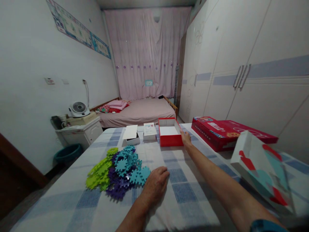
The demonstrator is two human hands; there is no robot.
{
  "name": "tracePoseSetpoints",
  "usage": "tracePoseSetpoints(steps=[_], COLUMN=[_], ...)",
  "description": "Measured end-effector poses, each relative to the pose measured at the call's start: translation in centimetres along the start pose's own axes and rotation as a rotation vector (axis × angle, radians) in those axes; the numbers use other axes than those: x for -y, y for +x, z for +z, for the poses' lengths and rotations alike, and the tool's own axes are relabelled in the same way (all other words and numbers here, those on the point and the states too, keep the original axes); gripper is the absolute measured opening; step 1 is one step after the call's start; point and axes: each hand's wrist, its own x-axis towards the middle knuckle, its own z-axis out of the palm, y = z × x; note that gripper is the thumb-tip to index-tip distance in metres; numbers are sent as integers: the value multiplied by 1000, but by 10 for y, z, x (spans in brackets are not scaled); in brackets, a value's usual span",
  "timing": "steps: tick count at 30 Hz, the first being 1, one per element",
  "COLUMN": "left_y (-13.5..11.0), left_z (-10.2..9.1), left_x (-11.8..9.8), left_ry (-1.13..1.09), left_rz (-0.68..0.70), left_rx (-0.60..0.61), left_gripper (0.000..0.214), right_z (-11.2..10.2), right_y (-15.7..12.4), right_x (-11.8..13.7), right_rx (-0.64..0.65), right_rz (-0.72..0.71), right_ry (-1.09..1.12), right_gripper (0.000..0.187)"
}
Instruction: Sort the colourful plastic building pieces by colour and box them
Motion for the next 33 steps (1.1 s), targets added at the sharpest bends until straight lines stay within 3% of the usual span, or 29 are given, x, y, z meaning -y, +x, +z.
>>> tracePoseSetpoints(steps=[3,7,14,17,20,23,26,28,30,33], left_y=[0,1,1,1,0,0,1,2,3,3], left_z=[1,1,2,3,3,-1,-7,-11,-15,-17], left_x=[0,0,-1,-2,-3,-3,-3,-2,0,3], left_ry=[0,15,5,3,25,126,282,375,444,497], left_rz=[-1,-8,-18,-22,-48,-151,-325,-398,-425,-394], left_rx=[0,21,10,19,42,84,121,134,146,156], left_gripper=[27,26,23,23,23,23,25,28,30,28], right_z=[0,2,6,8,11,8,-10,-33,-63,-115], right_y=[-8,-15,-2,-18,-49,-83,-108,-117,-122,-124], right_x=[-11,-22,-10,-9,-13,-16,-10,-2,6,14], right_rx=[-60,8,24,-9,139,376,502,506,421,168], right_rz=[-41,-165,-206,-429,-735,-819,-830,-868,-930,-1021], right_ry=[-131,-251,-361,-444,-529,-573,-631,-678,-727,-808], right_gripper=[67,81,80,69,57,55,54,53,51,49])
